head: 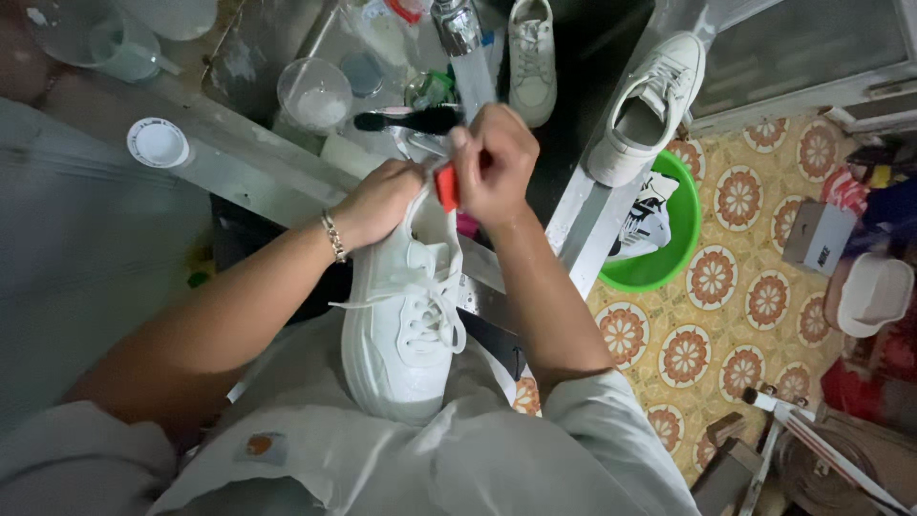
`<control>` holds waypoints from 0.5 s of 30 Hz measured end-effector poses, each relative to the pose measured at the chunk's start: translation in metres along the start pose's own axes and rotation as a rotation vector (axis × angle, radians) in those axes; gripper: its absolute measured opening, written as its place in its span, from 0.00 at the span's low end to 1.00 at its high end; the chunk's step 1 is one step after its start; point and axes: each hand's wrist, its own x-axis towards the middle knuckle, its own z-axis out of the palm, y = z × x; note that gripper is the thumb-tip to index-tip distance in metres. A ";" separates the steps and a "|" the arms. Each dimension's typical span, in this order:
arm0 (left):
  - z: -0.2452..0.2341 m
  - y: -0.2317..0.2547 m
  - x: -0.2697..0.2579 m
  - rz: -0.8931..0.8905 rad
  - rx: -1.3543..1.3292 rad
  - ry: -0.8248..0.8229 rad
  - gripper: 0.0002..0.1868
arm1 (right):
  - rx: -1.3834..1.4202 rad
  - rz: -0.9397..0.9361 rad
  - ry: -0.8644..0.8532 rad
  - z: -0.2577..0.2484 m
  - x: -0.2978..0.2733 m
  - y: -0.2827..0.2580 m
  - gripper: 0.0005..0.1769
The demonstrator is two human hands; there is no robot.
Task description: The person scrubs a white sneaker with a brush and cleaning solution at a sink, rinses it under running water, and places it in a green bucket. They then retrieve another white sneaker from a blue bucket and scrub its interior and exterior with a brush.
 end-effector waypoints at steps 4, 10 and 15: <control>-0.009 0.037 -0.003 -0.181 -0.237 0.030 0.28 | -0.030 -0.090 -0.055 0.005 -0.011 0.000 0.24; -0.031 0.095 -0.007 -0.440 -0.380 0.085 0.32 | -0.156 0.268 0.094 -0.060 0.005 0.034 0.26; -0.027 0.072 -0.006 -0.375 -0.549 0.150 0.31 | 0.017 0.561 0.248 -0.056 -0.030 0.025 0.24</control>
